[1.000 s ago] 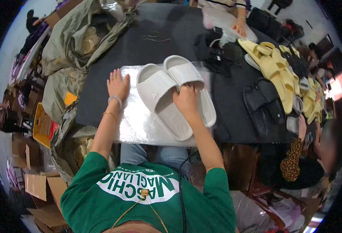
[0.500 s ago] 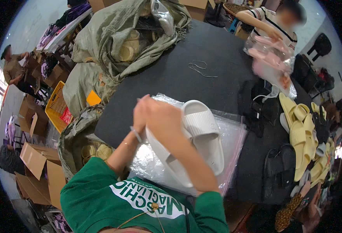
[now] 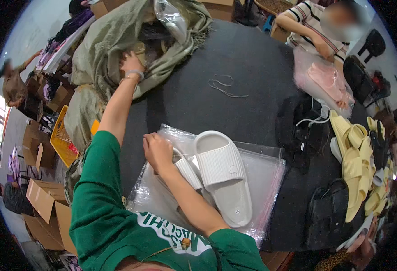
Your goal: Packing pairs of slides and sandals into individual plastic bags and organizing them for shipment.
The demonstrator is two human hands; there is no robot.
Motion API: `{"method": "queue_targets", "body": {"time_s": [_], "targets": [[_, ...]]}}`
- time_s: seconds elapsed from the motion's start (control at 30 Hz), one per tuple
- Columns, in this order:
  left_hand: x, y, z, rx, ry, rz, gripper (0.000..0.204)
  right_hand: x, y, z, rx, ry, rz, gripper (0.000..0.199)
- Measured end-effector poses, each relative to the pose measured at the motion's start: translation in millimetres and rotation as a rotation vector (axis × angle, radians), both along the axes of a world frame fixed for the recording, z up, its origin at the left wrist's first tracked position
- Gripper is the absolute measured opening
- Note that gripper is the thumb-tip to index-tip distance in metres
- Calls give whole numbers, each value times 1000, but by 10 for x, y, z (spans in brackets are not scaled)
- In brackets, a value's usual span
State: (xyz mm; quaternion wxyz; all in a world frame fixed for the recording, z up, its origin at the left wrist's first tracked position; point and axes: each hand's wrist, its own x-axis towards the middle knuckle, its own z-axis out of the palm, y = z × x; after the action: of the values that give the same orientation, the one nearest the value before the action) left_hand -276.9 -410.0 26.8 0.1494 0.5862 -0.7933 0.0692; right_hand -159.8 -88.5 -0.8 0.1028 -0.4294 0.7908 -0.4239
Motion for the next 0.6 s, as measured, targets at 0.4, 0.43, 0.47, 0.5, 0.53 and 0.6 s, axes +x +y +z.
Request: {"method": "queue_targets", "body": {"time_s": [0.4,0.43,0.47,0.5,0.53,0.6], "targets": [[-23,-740,-743,-432,-401,-34,66,41,-48,-60,-192,-29,-11,11],[53,-813,-712,-543,-414,-14,60,86,-60,-36,-210,-25,1,10],[161,-920,-626,-555,-423,3,60,138,-80,-3,-226,-31,16,10],[133,-900,-507,-412,-329,-101,58,126,-83,-18,-214,-24,16,9],[94,-837,-354,-265,-236,-208,57,112,-60,-37,-198,-19,12,9],[-53,-393,80,-164,-127,-268,51,32,-36,-137,-165,8,-24,9]]}}
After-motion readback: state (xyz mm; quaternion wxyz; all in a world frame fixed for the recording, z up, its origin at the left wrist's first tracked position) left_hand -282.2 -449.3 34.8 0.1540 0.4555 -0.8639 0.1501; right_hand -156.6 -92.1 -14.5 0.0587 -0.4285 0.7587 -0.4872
